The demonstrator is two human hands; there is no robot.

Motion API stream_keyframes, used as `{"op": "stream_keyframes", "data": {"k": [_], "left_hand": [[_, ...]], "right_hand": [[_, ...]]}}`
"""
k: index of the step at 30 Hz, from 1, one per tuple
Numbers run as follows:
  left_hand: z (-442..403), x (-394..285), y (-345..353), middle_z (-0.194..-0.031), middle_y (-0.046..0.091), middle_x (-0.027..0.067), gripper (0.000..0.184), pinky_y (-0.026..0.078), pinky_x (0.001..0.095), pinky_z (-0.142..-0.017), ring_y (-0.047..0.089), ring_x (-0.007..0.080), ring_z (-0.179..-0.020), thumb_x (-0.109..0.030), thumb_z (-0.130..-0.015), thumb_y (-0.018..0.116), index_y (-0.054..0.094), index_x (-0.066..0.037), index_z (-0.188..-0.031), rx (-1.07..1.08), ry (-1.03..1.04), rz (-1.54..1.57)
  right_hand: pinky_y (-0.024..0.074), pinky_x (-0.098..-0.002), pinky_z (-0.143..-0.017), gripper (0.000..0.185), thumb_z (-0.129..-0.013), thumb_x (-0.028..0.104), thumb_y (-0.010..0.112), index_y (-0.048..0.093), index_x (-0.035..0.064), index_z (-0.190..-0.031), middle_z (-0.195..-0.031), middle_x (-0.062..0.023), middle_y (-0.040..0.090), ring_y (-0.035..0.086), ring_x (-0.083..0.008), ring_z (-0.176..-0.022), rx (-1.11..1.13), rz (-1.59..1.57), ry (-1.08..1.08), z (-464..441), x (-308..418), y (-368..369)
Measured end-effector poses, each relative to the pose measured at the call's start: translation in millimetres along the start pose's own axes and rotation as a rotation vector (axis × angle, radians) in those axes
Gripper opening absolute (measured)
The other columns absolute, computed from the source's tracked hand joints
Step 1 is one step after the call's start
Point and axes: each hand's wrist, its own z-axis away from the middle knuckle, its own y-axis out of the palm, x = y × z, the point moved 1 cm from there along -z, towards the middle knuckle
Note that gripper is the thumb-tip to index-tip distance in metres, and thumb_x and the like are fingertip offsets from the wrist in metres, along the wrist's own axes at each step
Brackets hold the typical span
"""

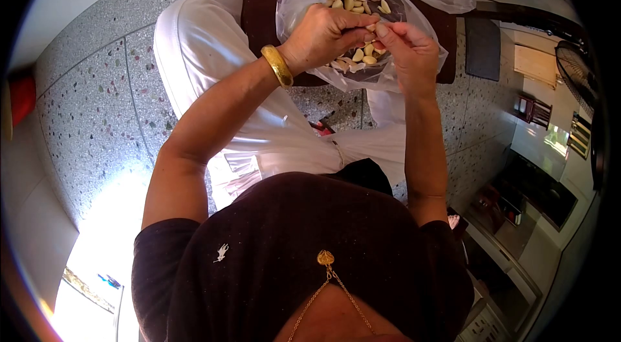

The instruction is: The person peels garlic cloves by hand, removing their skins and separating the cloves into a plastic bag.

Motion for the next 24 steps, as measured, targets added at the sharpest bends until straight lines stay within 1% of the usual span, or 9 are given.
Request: {"op": "stream_keyframes", "data": {"k": [4,10,13,16,19,22,24], "left_hand": [[1,-4,0,-0.076,0.067,0.009,0.021,0.052,0.0218,-0.06,0.064,0.0107,-0.062,-0.008,-0.08,0.062,0.063,-0.003,-0.101,0.047,-0.128,0.162],[1,-9,1,-0.082,0.066,0.0072,0.021,0.053,0.0211,-0.06,0.063,0.0089,-0.067,-0.009,-0.083,0.06,0.062,-0.002,-0.103,0.088,-0.266,0.393],[0,-11,0,-0.081,0.066,0.0067,0.021,0.053,0.0203,-0.059,0.062,0.0081,-0.068,-0.01,-0.083,0.06,0.062,-0.002,-0.103,0.098,-0.296,0.438],[-3,-7,0,-0.08,0.066,0.0061,0.02,0.052,0.0197,-0.06,0.061,0.0075,-0.068,-0.01,-0.083,0.061,0.063,-0.002,-0.1,0.098,-0.256,0.49],[-3,-11,-4,-0.083,0.065,0.0068,0.023,0.052,0.021,-0.066,0.061,0.0094,-0.073,-0.007,-0.084,0.058,0.06,0.0,-0.106,0.151,-0.285,0.477],[-3,-12,-4,-0.084,0.064,0.007,0.023,0.053,0.0217,-0.067,0.061,0.0101,-0.076,-0.006,-0.084,0.058,0.059,0.0,-0.106,0.152,-0.289,0.392],[-2,-7,-3,-0.086,0.064,0.0076,0.023,0.053,0.0222,-0.067,0.062,0.011,-0.076,-0.005,-0.083,0.058,0.059,0.001,-0.106,0.146,-0.271,0.45]], "right_hand": [[0.0455,-0.0162,-0.058,0.007,-0.08,0.002,0.061,0.065,-0.0027,-0.083,-0.072,-0.0042,0.063,0.056,-0.0051,-0.063,-0.016,-0.016,-0.01,1,-1,3],[0.0452,-0.018,-0.06,0.004,-0.079,-0.001,0.059,0.062,-0.0034,-0.079,-0.077,-0.0055,0.062,0.055,-0.0056,-0.066,-0.05,0.135,-0.119,3,-7,4],[0.0457,-0.0169,-0.062,0.007,-0.083,0.001,0.058,0.062,-0.0029,-0.086,-0.078,-0.0042,0.062,0.056,-0.0058,-0.066,-0.009,0.024,-0.131,3,-11,5],[0.0458,-0.0174,-0.063,0.009,-0.083,0.003,0.058,0.062,-0.0035,-0.088,-0.079,-0.0047,0.063,0.056,-0.0069,-0.066,0.002,0.008,-0.111,1,-4,7],[0.0461,-0.018,-0.064,0.01,-0.083,0.004,0.059,0.062,-0.0043,-0.089,-0.08,-0.0057,0.063,0.057,-0.0078,-0.067,0.02,0.011,-0.076,3,5,8],[0.0473,-0.0177,-0.061,0.007,-0.082,-0.001,0.057,0.062,-0.0049,-0.083,-0.077,-0.0076,0.063,0.058,-0.0077,-0.066,0.013,-0.017,-0.057,2,7,10],[0.0476,-0.0179,-0.061,0.006,-0.082,-0.001,0.057,0.062,-0.005,-0.083,-0.077,-0.0079,0.063,0.058,-0.008,-0.066,0.044,0.0,-0.078,1,4,6]]}}
